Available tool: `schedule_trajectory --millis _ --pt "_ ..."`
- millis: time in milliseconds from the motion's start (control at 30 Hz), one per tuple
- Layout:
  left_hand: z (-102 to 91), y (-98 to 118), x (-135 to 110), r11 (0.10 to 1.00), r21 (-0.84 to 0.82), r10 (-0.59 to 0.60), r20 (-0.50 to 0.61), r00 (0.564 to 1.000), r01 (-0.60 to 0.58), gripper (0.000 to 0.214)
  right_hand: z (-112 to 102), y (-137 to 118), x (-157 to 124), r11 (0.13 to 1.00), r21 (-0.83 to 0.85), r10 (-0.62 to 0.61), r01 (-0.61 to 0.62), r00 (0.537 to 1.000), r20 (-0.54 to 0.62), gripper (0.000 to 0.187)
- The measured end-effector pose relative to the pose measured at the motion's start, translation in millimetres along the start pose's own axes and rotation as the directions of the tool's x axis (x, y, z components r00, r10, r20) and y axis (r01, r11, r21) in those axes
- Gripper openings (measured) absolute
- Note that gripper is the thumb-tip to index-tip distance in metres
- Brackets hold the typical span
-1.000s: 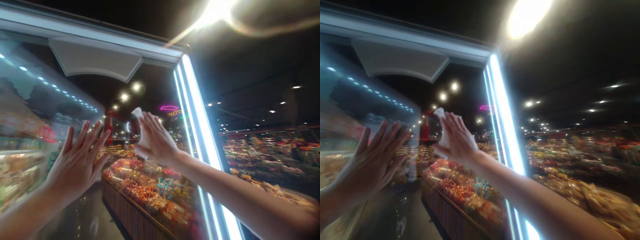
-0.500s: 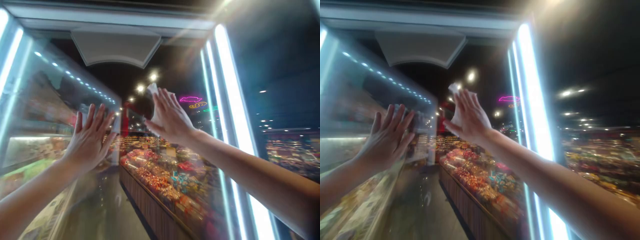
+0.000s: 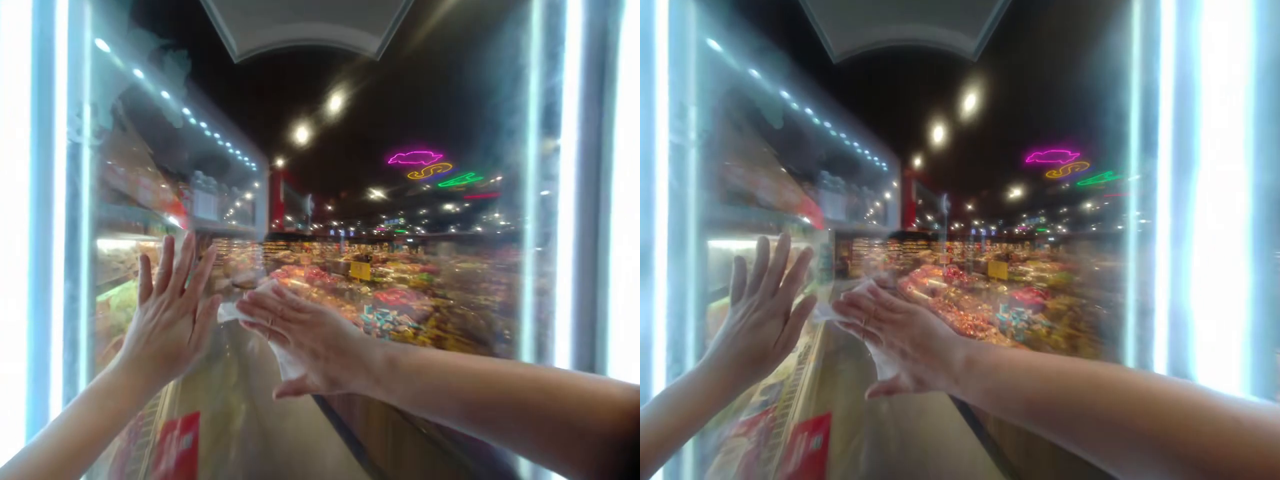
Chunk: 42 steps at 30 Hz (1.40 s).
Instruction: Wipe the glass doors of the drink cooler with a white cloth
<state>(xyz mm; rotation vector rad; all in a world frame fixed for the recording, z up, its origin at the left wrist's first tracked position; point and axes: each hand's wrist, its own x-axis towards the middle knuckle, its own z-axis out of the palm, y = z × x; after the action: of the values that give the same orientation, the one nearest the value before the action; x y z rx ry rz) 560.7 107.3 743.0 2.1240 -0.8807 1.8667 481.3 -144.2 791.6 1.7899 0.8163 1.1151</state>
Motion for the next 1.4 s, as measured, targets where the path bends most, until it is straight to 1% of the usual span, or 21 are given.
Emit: schedule_trajectory --millis 67,133,200,267,333,400,467,567,600,667,733,767,833,933,1000,1067,1133,1200,1300,1333,1400 --pt "2.2 -24 -19 0.999 -0.025 -0.022 0.032 0.999 0.023 0.068 6 -15 22 1.0 0.019 0.009 -0.009 1.0 0.006 0.107" --pt "3.9 -47 -36 0.998 -0.046 -0.043 0.051 0.998 0.046 0.068 10 -12 48 0.978 0.062 0.202 -0.198 0.978 -0.056 0.107" --pt "4.9 -69 -51 0.996 -0.062 -0.068 0.055 0.996 0.071 0.068 15 -12 73 0.931 0.122 0.359 -0.345 0.925 -0.124 0.11" --pt "5.1 -89 -65 0.992 -0.081 -0.088 0.057 0.994 0.093 0.069 24 -31 92 0.939 0.173 0.322 -0.297 0.937 -0.135 0.112" --pt "4.4 -107 -77 0.991 -0.094 -0.094 0.054 0.994 0.099 0.07 32 -62 107 0.968 0.217 0.145 -0.122 0.985 -0.091 0.11" --pt "3.1 -123 -87 0.99 -0.101 -0.095 0.052 0.994 0.1 0.071 38 -84 122 0.969 0.248 0.03 -0.016 0.998 -0.053 0.107" --pt "1.9 -137 -96 0.989 -0.105 -0.096 0.055 0.994 0.102 0.071 39 -87 140 0.963 0.255 0.104 -0.081 0.991 -0.078 0.106" --pt "0.9 -154 -106 0.987 -0.121 -0.096 0.06 0.994 0.102 0.071 37 -81 165 0.933 0.252 0.298 -0.257 0.945 -0.137 0.108" --pt "0.6 -159 -109 0.987 -0.128 -0.092 0.056 0.994 0.098 0.071 37 -84 171 0.935 0.245 0.295 -0.258 0.947 -0.13 0.109" --pt "-0.6 -167 -113 0.986 -0.141 -0.086 0.042 0.995 0.091 0.071 38 -98 180 0.963 0.227 0.17 -0.147 0.982 -0.085 0.114" --pt "-3.0 -175 -117 0.985 -0.148 -0.083 0.031 0.996 0.087 0.071 39 -110 190 0.979 0.201 0.036 -0.027 0.999 -0.039 0.114" --pt "-4.6 -178 -118 0.985 -0.151 -0.085 0.028 0.996 0.088 0.071 38 -113 196 0.984 0.177 0.027 -0.02 0.999 -0.035 0.112" --pt "-8.2 -183 -121 0.983 -0.157 -0.088 0.024 0.996 0.091 0.07 35 -108 209 0.985 0.114 0.135 -0.127 0.989 -0.066 0.107" --pt "-12.4 -190 -126 0.98 -0.169 -0.097 0.032 0.995 0.101 0.069 30 -106 226 0.949 0.054 0.314 -0.31 0.943 -0.105 0.106" --pt "-13.4 -193 -130 0.978 -0.177 -0.105 0.036 0.994 0.11 0.069 30 -119 227 0.969 0.035 0.248 -0.246 0.967 -0.056 0.11" --pt "-12.9 -194 -133 0.976 -0.185 -0.11 0.036 0.993 0.115 0.07 34 -136 223 0.996 0.038 0.077 -0.078 0.997 0.022 0.113" --pt "-11.5 -193 -134 0.975 -0.192 -0.11 0.036 0.993 0.114 0.07 36 -142 219 0.998 0.062 0.003 -0.007 0.998 0.058 0.11" --pt "-9.9 -189 -134 0.974 -0.199 -0.108 0.031 0.994 0.112 0.07 36 -132 218 0.989 0.081 0.126 -0.127 0.992 0.011 0.109" --pt "-7.4 -177 -130 0.973 -0.2 -0.114 0.026 0.993 0.117 0.07 31 -117 214 0.913 0.112 0.4 -0.391 0.914 -0.067 0.112" --pt "-6.4 -172 -129 0.973 -0.196 -0.119 0.03 0.992 0.122 0.071 29 -118 209 0.906 0.115 0.416 -0.407 0.907 -0.07 0.113" --pt "-3.6 -160 -126 0.974 -0.186 -0.125 0.041 0.991 0.131 0.072 28 -125 190 0.942 0.106 0.323 -0.319 0.946 -0.025 0.113"
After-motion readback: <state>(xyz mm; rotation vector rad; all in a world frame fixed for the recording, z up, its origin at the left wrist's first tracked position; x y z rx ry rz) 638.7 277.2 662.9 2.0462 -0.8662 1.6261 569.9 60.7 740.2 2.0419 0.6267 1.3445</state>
